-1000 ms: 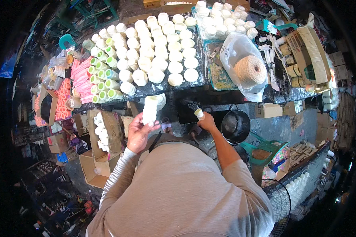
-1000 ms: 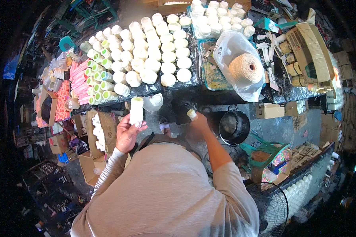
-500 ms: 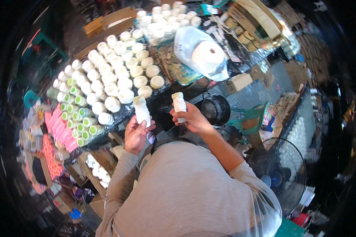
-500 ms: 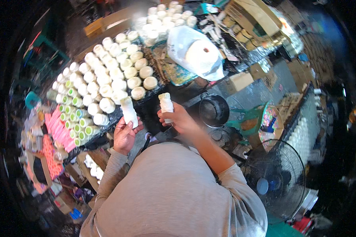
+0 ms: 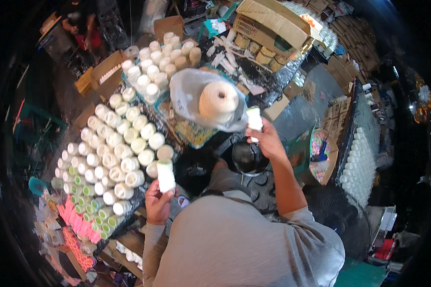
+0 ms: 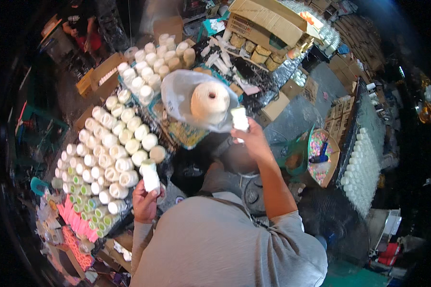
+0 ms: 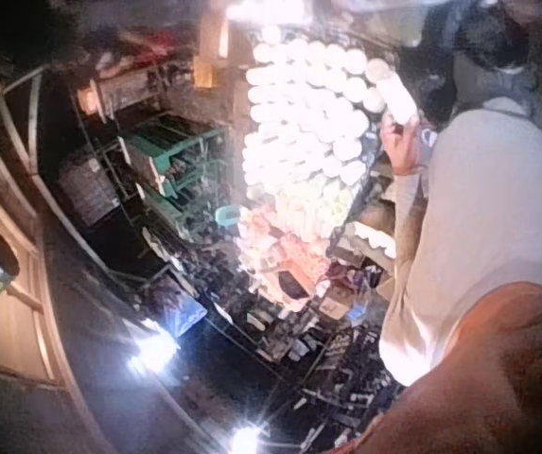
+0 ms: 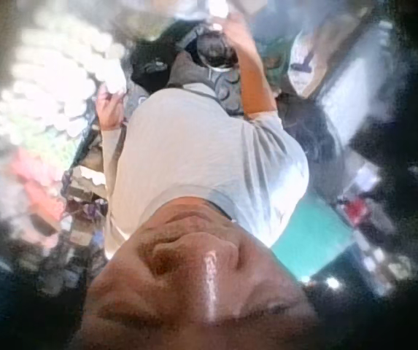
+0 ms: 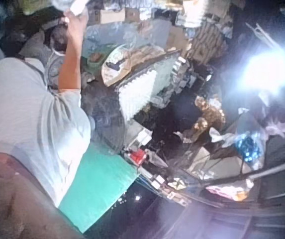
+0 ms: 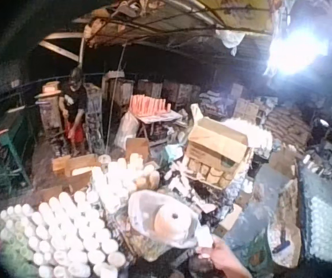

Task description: The person assembles candles by inserting wicks into cylindrical wax bodies. They pick up a candle, insert a wick, and place the finished item on a nearby tray. The process is repeated for multiple candles.

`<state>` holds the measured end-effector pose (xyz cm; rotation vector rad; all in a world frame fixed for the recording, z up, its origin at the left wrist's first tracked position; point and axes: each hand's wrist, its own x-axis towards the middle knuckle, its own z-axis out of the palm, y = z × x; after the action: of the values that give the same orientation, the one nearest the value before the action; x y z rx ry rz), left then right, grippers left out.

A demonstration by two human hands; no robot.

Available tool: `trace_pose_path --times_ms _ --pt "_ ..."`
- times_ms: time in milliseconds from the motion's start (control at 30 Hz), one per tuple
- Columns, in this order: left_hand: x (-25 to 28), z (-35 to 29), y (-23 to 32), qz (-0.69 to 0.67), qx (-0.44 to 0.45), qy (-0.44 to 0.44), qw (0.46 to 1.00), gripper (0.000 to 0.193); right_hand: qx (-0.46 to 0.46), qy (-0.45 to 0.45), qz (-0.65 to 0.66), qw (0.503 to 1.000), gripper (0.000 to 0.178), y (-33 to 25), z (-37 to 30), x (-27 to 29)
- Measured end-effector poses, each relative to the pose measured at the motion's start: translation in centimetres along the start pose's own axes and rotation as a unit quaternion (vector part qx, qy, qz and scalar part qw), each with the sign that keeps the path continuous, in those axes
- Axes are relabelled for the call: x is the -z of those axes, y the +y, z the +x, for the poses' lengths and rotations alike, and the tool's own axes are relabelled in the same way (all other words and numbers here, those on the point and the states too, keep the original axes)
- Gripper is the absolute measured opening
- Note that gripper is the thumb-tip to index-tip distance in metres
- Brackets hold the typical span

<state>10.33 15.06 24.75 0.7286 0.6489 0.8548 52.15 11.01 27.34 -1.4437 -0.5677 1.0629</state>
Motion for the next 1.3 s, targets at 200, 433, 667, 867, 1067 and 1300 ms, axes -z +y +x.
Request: trace_pose_path --times_ms 200,433,667,867,1067,1300 --pt "-8.8 14.8 1.7 0.020 0.030 -0.018 0.999 0.052 -0.002 -0.002 0.158 0.987 0.049 -3.5 13.3 5.4" --pt "-22.4 35.0 5.4 0.172 0.031 -0.114 0.978 0.049 0.178 -0.060 0.226 0.956 0.056 -12.5 23.6 10.4" --pt "-36.4 44.0 7.1 0.154 0.015 -0.223 0.962 0.059 0.234 -0.215 0.229 0.920 0.051 -23.3 23.7 11.2" --pt "-36.7 44.8 4.5 0.147 0.057 -0.335 0.929 0.065 0.372 -0.342 0.186 0.843 0.053 -21.3 24.8 11.4" --pt "-32.9 47.7 2.9 0.370 0.156 -0.225 0.888 0.062 0.040 -0.138 0.246 0.958 0.057 -13.9 23.4 14.9" --pt "-29.8 53.4 -7.5 0.314 0.229 -0.224 0.894 0.049 -0.056 0.197 0.252 0.946 0.038 -0.3 24.2 18.5"
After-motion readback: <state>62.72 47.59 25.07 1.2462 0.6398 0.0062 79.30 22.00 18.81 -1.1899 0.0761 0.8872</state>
